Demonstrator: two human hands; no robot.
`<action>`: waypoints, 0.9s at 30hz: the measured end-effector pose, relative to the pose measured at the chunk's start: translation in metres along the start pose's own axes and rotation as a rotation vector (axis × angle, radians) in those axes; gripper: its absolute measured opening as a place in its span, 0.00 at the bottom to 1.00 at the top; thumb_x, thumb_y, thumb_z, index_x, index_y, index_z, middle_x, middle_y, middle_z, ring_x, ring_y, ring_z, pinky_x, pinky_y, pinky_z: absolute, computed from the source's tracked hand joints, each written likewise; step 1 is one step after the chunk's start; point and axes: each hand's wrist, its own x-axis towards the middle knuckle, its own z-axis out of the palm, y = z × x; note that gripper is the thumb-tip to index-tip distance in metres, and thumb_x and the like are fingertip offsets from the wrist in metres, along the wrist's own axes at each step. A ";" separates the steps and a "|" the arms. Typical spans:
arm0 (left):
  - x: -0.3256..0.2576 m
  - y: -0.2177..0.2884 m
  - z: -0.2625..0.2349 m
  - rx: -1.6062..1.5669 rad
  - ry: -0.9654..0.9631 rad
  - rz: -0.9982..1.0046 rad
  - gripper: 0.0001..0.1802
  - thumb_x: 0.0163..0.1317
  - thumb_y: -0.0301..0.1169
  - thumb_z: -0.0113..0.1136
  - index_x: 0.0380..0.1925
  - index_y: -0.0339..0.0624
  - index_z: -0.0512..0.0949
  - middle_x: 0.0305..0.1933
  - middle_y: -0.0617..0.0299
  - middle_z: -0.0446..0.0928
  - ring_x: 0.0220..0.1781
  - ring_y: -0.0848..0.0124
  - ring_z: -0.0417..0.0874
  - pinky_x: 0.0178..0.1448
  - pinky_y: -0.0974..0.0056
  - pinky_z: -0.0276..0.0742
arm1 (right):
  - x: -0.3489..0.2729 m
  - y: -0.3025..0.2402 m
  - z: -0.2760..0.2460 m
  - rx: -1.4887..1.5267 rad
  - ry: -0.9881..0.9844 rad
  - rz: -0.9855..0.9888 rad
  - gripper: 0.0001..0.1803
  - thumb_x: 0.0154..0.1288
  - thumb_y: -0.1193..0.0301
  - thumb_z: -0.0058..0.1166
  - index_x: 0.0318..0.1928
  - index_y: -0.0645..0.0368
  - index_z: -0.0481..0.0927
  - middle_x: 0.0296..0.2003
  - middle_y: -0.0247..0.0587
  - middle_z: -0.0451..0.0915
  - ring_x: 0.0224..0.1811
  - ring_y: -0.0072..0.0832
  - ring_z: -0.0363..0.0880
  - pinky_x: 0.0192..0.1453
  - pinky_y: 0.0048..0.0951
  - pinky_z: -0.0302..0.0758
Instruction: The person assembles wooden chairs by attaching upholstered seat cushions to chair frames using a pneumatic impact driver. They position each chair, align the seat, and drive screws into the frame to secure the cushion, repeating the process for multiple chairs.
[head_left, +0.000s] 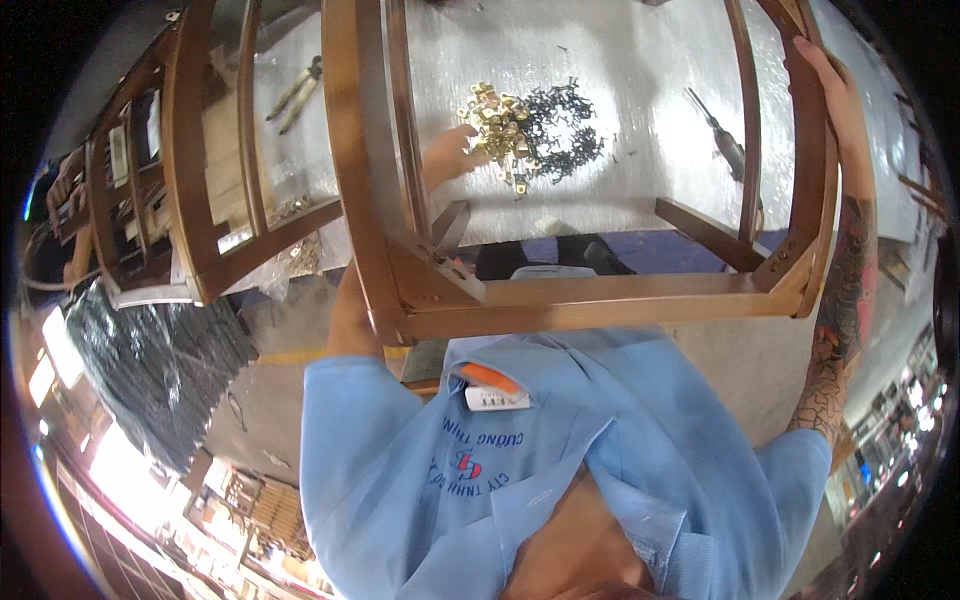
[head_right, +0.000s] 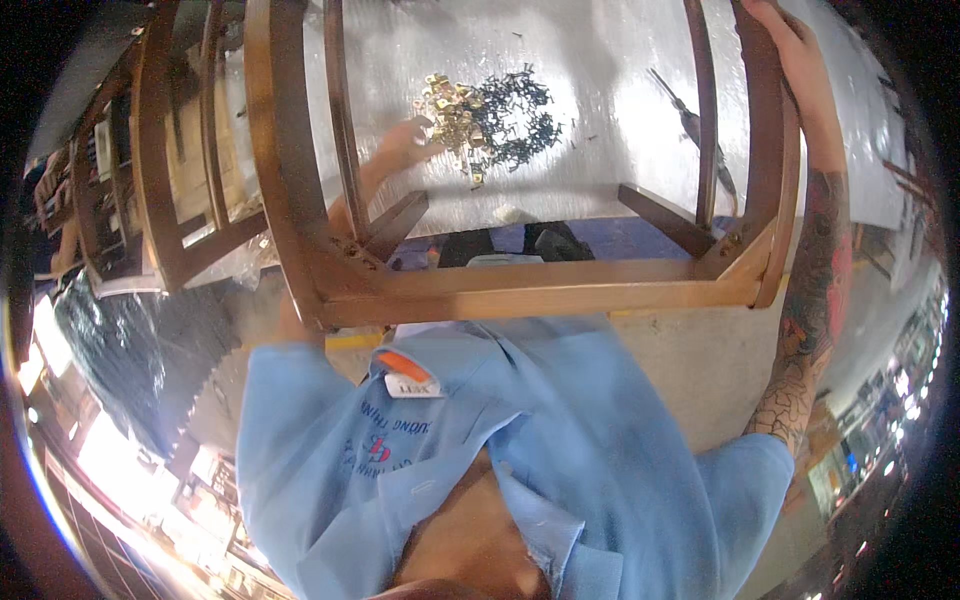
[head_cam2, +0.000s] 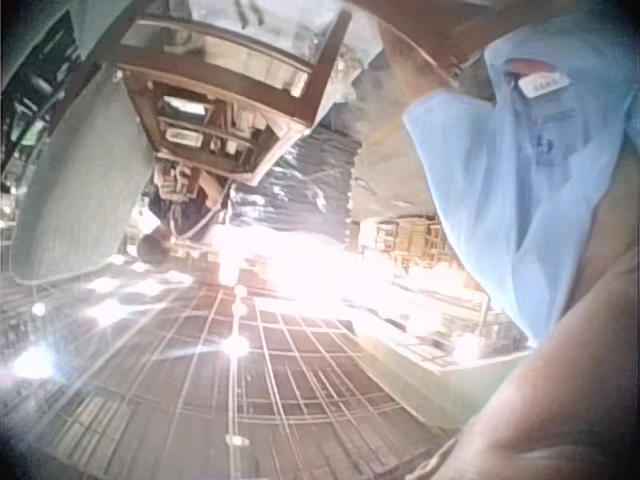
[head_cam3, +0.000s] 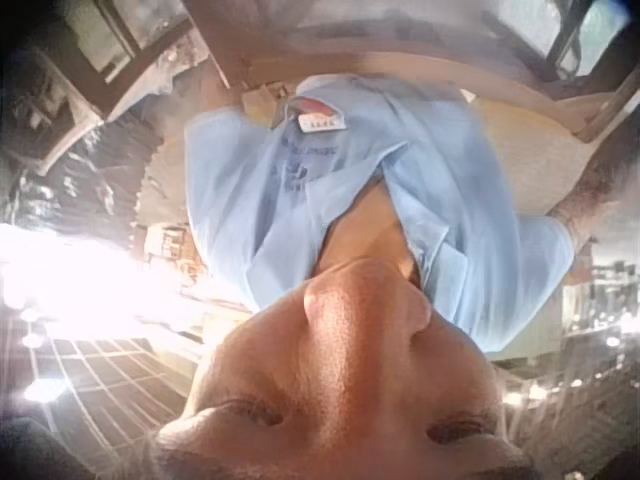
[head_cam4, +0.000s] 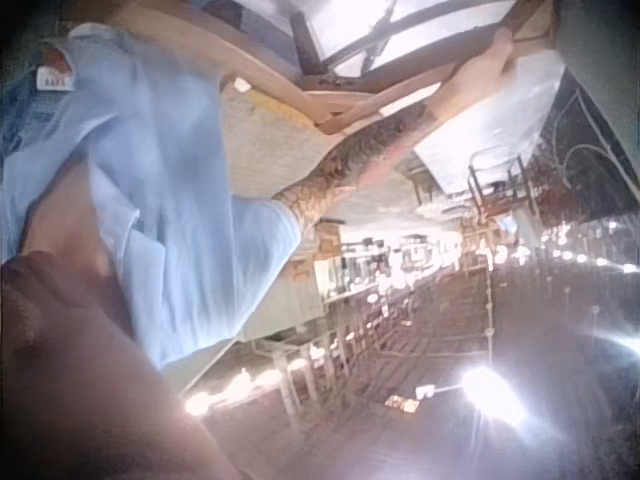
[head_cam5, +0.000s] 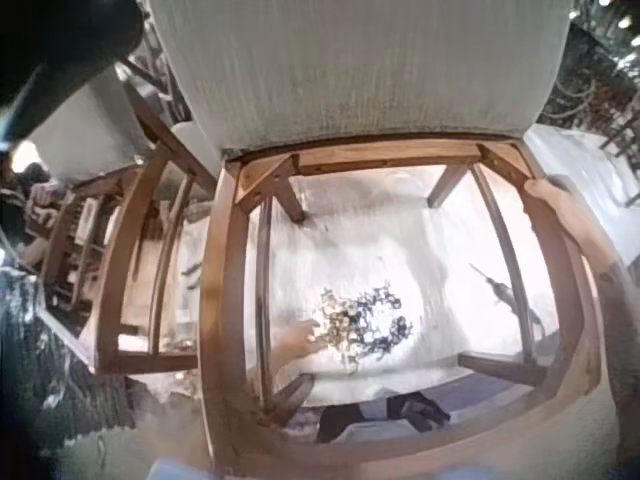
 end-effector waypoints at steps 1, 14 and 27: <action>0.006 0.019 0.008 0.127 -0.071 -0.038 0.34 0.51 0.47 0.75 0.52 0.36 0.76 0.42 0.44 0.82 0.45 0.54 0.85 0.45 0.55 0.80 | 0.020 0.023 -0.016 -0.131 -0.018 -0.051 0.26 0.68 0.53 0.58 0.54 0.63 0.83 0.41 0.33 0.83 0.42 0.20 0.79 0.49 0.22 0.73; -0.044 0.007 0.012 -1.233 0.028 -0.203 0.20 0.62 0.31 0.63 0.51 0.32 0.78 0.42 0.51 0.82 0.48 0.62 0.85 0.50 0.59 0.81 | -0.021 -0.012 0.008 -0.275 0.274 -0.079 0.30 0.61 0.54 0.62 0.51 0.70 0.82 0.40 0.48 0.85 0.40 0.31 0.83 0.46 0.30 0.77; -0.051 0.016 -0.021 -1.755 -0.367 -0.234 0.15 0.76 0.43 0.50 0.43 0.44 0.78 0.37 0.69 0.81 0.39 0.75 0.80 0.37 0.64 0.68 | -0.025 -0.019 0.009 -0.302 0.321 -0.137 0.32 0.57 0.51 0.64 0.44 0.75 0.83 0.35 0.56 0.85 0.38 0.38 0.84 0.45 0.38 0.78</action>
